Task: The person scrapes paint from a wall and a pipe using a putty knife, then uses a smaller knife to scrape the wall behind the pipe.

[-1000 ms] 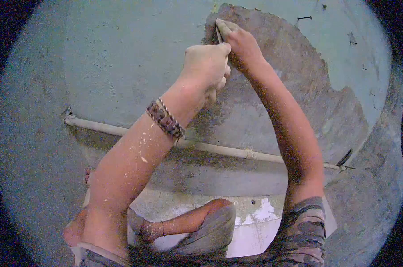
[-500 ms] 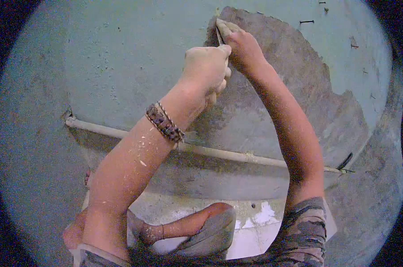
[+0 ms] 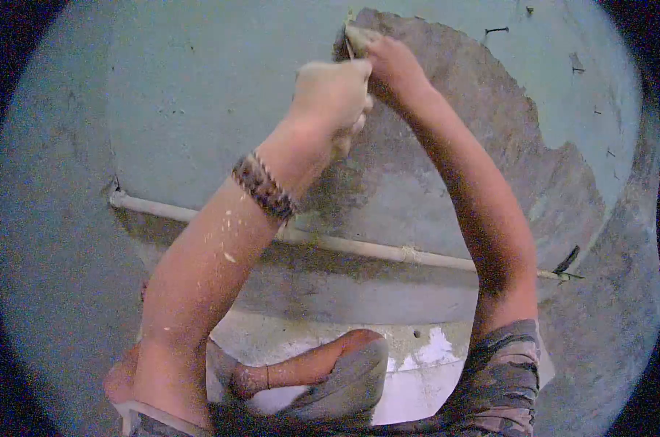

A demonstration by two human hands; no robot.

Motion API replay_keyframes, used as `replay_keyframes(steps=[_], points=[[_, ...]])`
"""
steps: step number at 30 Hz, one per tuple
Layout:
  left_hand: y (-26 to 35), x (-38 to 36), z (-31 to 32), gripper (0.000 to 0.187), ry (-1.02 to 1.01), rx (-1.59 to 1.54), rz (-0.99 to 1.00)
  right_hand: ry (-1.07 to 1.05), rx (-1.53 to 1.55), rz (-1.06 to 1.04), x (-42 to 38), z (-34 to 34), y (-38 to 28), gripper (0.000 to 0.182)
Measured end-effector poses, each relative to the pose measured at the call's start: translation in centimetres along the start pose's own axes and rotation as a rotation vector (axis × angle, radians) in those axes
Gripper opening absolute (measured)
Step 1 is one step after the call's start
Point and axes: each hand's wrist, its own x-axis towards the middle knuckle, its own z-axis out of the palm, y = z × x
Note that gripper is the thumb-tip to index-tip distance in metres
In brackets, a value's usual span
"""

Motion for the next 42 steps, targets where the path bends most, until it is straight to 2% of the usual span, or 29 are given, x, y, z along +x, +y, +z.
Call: replay_keyframes(steps=[2,4,5,7,8,10,12,14,16,17,19,20,22,26,28,30,31,33,34,36,38,39,41,42], points=[[-1.9,1.6,-0.6,0.026,-0.099,0.035,0.182,0.096,-0.016,-0.005,0.0,1.4,0.2,0.025],[-1.2,1.7,-0.7,0.025,-0.077,-0.031,0.124,0.193,-0.093,-0.060,1.2,1.8,0.4,0.048],[-1.1,1.5,-0.9,0.024,-0.053,-0.100,0.053,0.192,-0.094,-0.059,0.8,1.7,0.4,0.048],[-1.2,1.4,-1.1,0.024,-0.059,-0.068,0.054,-0.207,-0.078,0.175,1.1,-1.7,-1.9,0.049],[-1.0,1.4,-1.2,0.024,-0.065,-0.035,0.064,-0.199,-0.082,0.171,1.2,-1.3,-1.3,0.049],[-0.3,1.8,-0.6,0.024,-0.054,-0.069,0.075,0.068,-0.043,0.022,1.3,-0.3,-0.3,0.023],[0.4,1.1,-0.3,0.024,-0.052,-0.107,0.073,0.043,-0.042,0.022,1.5,0.0,0.5,0.023],[1.2,-0.8,-0.7,0.026,0.009,0.052,0.017,0.017,-0.035,0.023,1.1,-0.1,0.0,0.023],[-0.2,0.7,-1.0,0.027,-0.031,0.014,0.066,-0.016,-0.074,0.012,0.5,0.0,-0.3,0.049],[-1.0,1.7,-1.1,0.028,-0.071,-0.032,0.107,-0.018,-0.074,0.009,0.7,0.7,0.0,0.049],[-0.7,2.3,-1.1,0.030,-0.071,-0.063,0.110,0.193,-0.127,0.036,1.6,1.6,0.2,0.029],[-0.8,2.4,-1.0,0.032,-0.073,-0.089,0.108,0.191,-0.126,0.041,1.2,1.6,0.5,0.029],[-0.4,1.1,-0.9,0.030,-0.056,-0.098,0.061,-0.014,-0.033,0.058,0.9,0.0,-0.1,0.029],[0.1,1.7,-0.3,0.028,-0.029,-0.092,0.031,0.116,-0.061,-0.040,0.8,0.4,0.5,0.025],[-0.2,1.9,-0.4,0.029,-0.064,-0.128,0.048,0.069,-0.035,0.059,1.2,-0.5,-0.2,0.023],[-0.6,1.8,-0.8,0.029,-0.095,-0.163,0.065,-0.007,-0.045,0.065,0.7,-1.1,-1.1,0.023],[-0.8,1.9,-0.7,0.029,-0.093,-0.060,0.113,-0.078,-0.063,0.072,0.7,-1.4,-1.1,0.022],[-0.4,1.6,-0.3,0.030,-0.092,0.037,0.164,0.007,-0.058,0.067,1.3,-0.6,-0.4,0.022],[0.2,1.2,0.0,0.029,-0.049,0.006,0.104,0.084,-0.047,0.065,1.3,-0.3,-0.1,0.022],[0.2,1.2,0.0,0.027,-0.008,-0.016,0.048,0.041,-0.062,0.080,0.9,-0.2,0.2,0.022],[-1.2,2.0,-0.7,0.030,-0.115,0.167,0.282,0.005,-0.077,0.090,0.9,-0.3,0.1,0.022],[-1.1,2.0,-0.7,0.030,-0.114,0.167,0.287,0.089,-0.079,0.065,0.9,-0.1,-0.1,0.022],[-0.9,2.2,-0.2,0.032,-0.054,-0.111,0.104,0.171,-0.081,0.037,1.0,0.1,0.0,0.022],[-0.7,2.0,0.0,0.032,-0.056,-0.110,0.109,0.167,-0.050,0.042,1.0,-0.2,0.1,0.022]])
